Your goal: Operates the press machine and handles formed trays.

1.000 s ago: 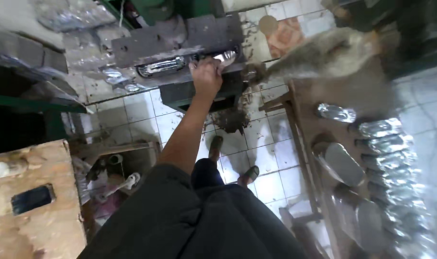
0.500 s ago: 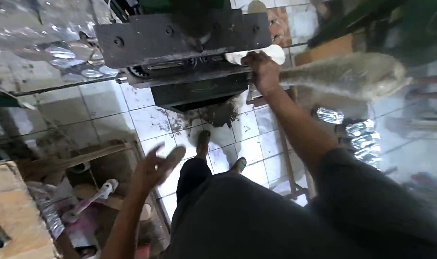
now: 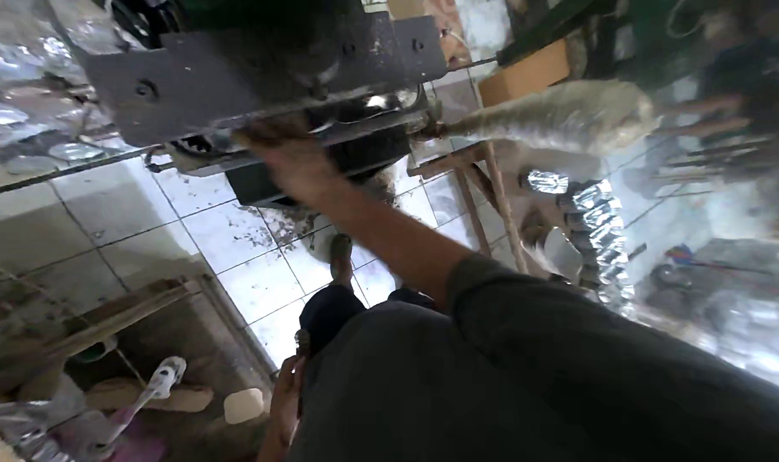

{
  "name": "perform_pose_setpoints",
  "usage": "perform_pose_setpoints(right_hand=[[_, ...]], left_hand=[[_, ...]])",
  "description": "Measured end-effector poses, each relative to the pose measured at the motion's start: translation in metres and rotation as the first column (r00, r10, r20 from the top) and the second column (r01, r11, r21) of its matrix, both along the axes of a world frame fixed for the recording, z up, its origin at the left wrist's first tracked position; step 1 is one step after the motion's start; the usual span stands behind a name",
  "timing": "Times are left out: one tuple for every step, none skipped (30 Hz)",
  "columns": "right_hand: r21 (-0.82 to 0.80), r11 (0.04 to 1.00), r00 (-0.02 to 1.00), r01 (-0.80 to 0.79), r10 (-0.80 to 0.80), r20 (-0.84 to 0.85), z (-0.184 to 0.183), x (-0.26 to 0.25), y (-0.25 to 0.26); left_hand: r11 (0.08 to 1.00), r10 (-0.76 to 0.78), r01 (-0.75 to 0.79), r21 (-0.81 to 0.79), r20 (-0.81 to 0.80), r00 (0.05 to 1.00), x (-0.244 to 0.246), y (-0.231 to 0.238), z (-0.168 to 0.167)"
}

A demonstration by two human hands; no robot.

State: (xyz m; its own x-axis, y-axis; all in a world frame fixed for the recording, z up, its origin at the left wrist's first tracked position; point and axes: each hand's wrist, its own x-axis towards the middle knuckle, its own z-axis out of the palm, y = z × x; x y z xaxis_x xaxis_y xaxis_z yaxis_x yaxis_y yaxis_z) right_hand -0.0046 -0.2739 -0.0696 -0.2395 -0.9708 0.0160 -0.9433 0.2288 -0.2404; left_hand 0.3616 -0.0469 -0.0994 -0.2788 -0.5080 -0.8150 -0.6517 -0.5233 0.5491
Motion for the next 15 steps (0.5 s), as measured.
perform_pose_setpoints(right_hand=[[0.071,0.997,0.999,0.015,-0.019,0.051,0.010,0.029,-0.019],[0.148,0.989,0.994,0.020,-0.036,0.107,0.026,0.045,-0.032],[0.201,0.980,0.986,0.005,-0.038,0.160,0.038,0.048,-0.037],[0.202,0.979,0.978,-0.030,-0.013,0.208,0.044,0.041,-0.031],[0.158,0.985,0.973,-0.064,0.026,0.231,0.045,0.029,-0.016],[0.101,0.991,0.976,-0.089,0.066,0.207,0.045,0.014,0.005],[0.038,0.995,0.980,-0.091,0.083,0.180,0.044,-0.004,0.030],[-0.009,0.997,0.984,-0.078,0.078,0.162,0.046,-0.023,0.059],[-0.017,0.999,0.979,-0.049,0.051,0.197,0.056,-0.046,0.089],[0.002,1.000,0.966,-0.006,0.006,0.260,0.075,-0.071,0.119],[0.024,0.999,0.942,0.045,-0.050,0.331,0.107,-0.098,0.145],[0.013,0.995,0.932,0.100,-0.098,0.350,0.143,-0.128,0.165],[-0.003,0.987,0.936,0.161,-0.152,0.319,0.184,-0.158,0.178],[-0.009,0.974,0.944,0.228,-0.219,0.249,0.225,-0.187,0.185],[-0.006,0.953,0.940,0.303,-0.298,0.167,0.258,-0.213,0.186]], left_hand=[[0.996,-0.048,0.046,0.077,0.018,0.999,-0.015,-0.014,0.022],[0.984,-0.100,0.095,0.150,0.032,0.994,-0.030,-0.030,0.047],[0.971,-0.143,0.133,0.198,0.034,0.989,-0.036,-0.040,0.061],[0.966,-0.168,0.160,0.205,0.024,0.985,-0.030,-0.040,0.058],[0.971,-0.158,0.156,0.184,-0.001,0.987,-0.020,-0.035,0.047],[0.980,-0.126,0.128,0.155,-0.025,0.992,-0.011,-0.029,0.038],[0.988,-0.089,0.094,0.118,-0.048,0.995,-0.004,-0.024,0.030],[0.995,-0.062,0.066,0.074,-0.058,0.996,0.003,-0.017,0.020],[0.998,-0.047,0.048,0.040,-0.044,0.998,0.007,-0.011,0.013],[0.998,-0.059,0.059,0.028,-0.021,0.998,0.008,-0.006,0.011],[0.995,-0.093,0.093,0.045,-0.010,0.996,0.005,-0.002,0.011],[0.988,-0.131,0.131,0.077,-0.007,0.991,0.001,0.002,0.013],[0.980,-0.169,0.168,0.107,0.000,0.986,-0.004,0.005,0.015],[0.971,-0.212,0.207,0.122,0.023,0.977,-0.007,0.008,0.015],[0.958,-0.266,0.258,0.128,0.053,0.963,-0.014,0.008,0.020]])
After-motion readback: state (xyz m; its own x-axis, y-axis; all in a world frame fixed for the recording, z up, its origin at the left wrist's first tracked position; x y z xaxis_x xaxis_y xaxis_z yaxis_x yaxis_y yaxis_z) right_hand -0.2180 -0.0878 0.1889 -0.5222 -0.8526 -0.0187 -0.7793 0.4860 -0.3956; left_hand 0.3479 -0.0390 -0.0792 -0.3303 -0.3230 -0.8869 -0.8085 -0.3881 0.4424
